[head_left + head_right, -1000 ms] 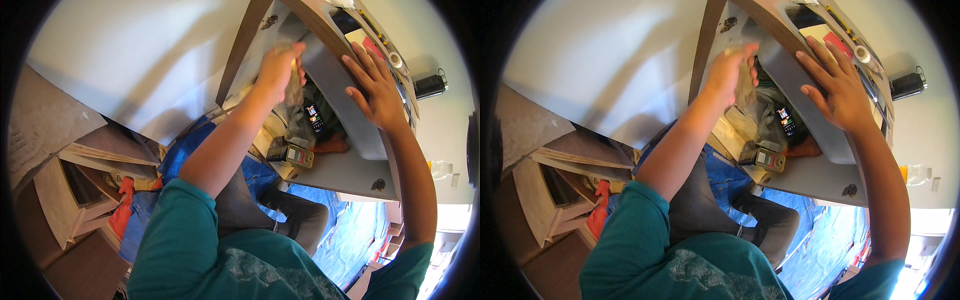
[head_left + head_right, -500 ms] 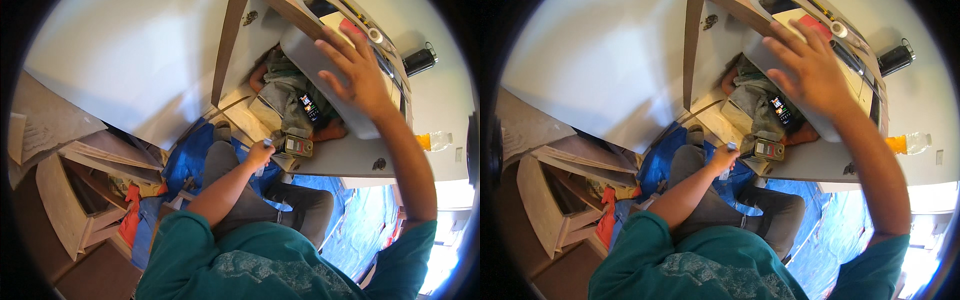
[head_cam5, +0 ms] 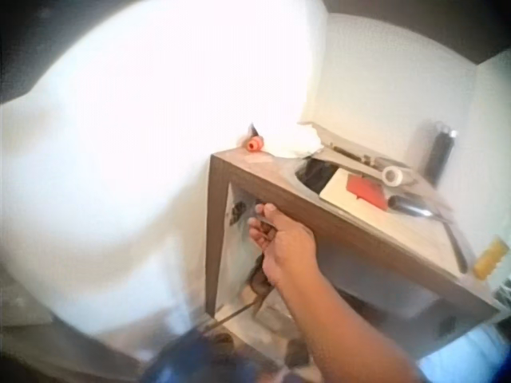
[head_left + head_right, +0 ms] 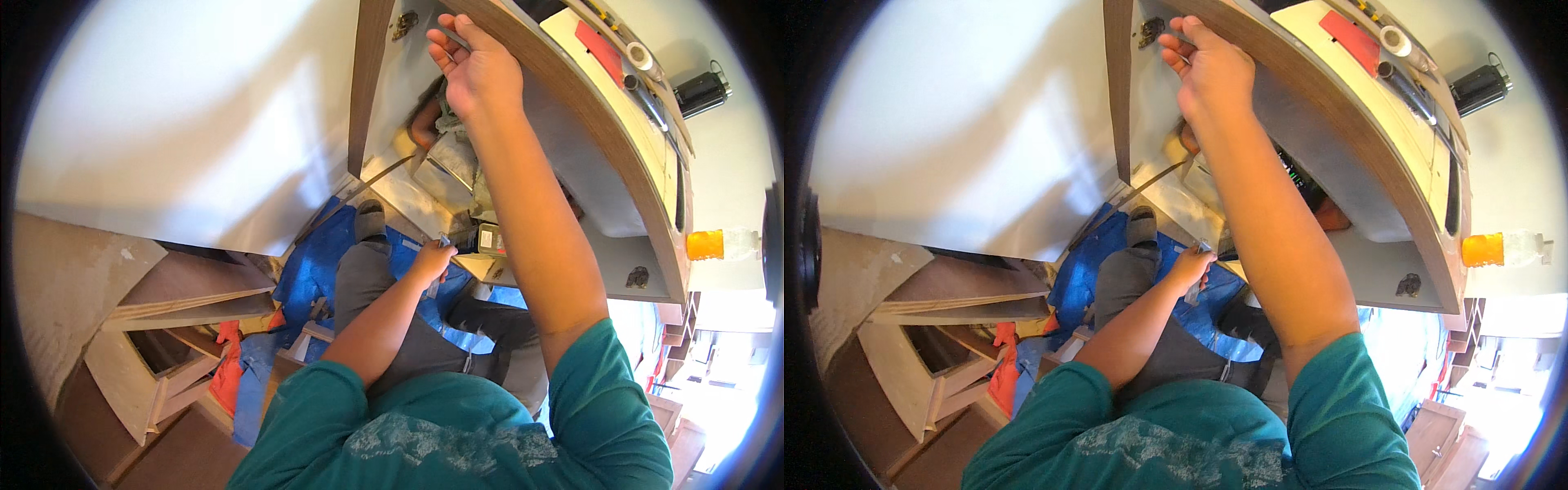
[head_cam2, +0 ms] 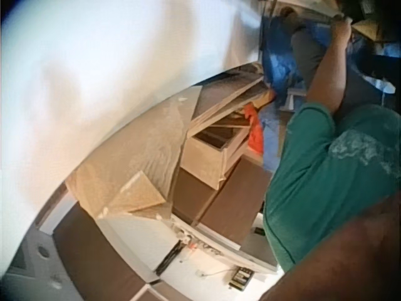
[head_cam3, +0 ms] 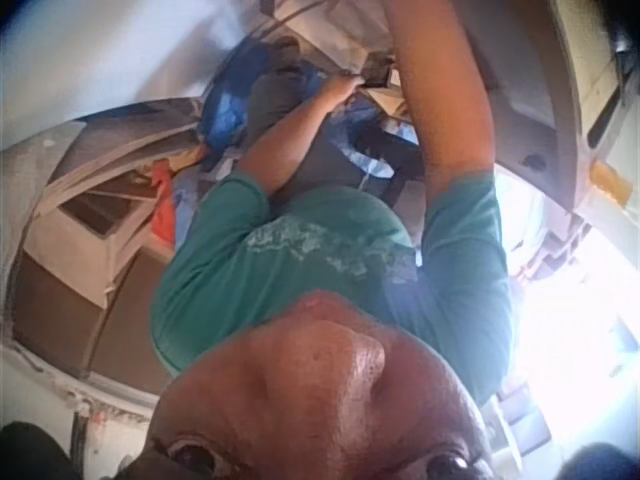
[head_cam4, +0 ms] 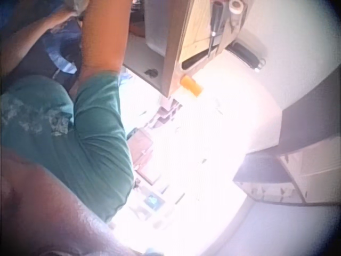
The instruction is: The person sits on the floor and uses a chisel to remove old adhesive or material from the edge of a wooden cabinet. They repeatedly scrape along the curved edge, occasionally pausing to inspect the surface.
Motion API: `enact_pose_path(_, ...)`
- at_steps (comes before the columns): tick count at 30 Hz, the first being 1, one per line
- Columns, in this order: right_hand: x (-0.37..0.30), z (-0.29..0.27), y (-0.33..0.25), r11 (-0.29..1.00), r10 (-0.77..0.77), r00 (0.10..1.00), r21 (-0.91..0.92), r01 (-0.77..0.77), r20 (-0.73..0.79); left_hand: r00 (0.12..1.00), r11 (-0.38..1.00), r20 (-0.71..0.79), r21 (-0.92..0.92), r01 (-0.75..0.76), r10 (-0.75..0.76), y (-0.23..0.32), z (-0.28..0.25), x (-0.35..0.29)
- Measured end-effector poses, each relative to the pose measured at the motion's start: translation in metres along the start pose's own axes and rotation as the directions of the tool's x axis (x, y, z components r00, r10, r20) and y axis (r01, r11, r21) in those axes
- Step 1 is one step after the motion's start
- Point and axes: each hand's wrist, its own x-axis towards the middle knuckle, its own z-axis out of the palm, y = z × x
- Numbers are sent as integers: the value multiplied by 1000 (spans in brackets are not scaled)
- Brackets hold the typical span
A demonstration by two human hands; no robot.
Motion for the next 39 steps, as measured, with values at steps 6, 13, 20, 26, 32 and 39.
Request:
enact_pose_path(6,9,-5,9,996,75,997,46,-76,25,998,995,-62,-101,-22,16,-3,-11,-1)
enact_pose_path(13,8,-35,8,989,102,981,-126,-81,163,996,984,-21,-155,-86,84,6,-13,-5)
enact_pose_path(20,-144,-206,37,335,497,867,-928,-162,28,985,988,-92,-41,-148,144,20,-23,-36)
enact_pose_path(26,-311,-311,64,459,811,572,-467,-755,-127,968,966,-56,-74,-247,243,13,9,-76)
enact_pose_path(32,-327,-321,35,624,779,606,-108,-774,163,972,975,101,-87,-203,211,0,81,-120)
enact_pose_path(39,-318,-358,6,634,772,615,-119,-764,160,949,950,-45,-2,-314,313,17,86,-95)
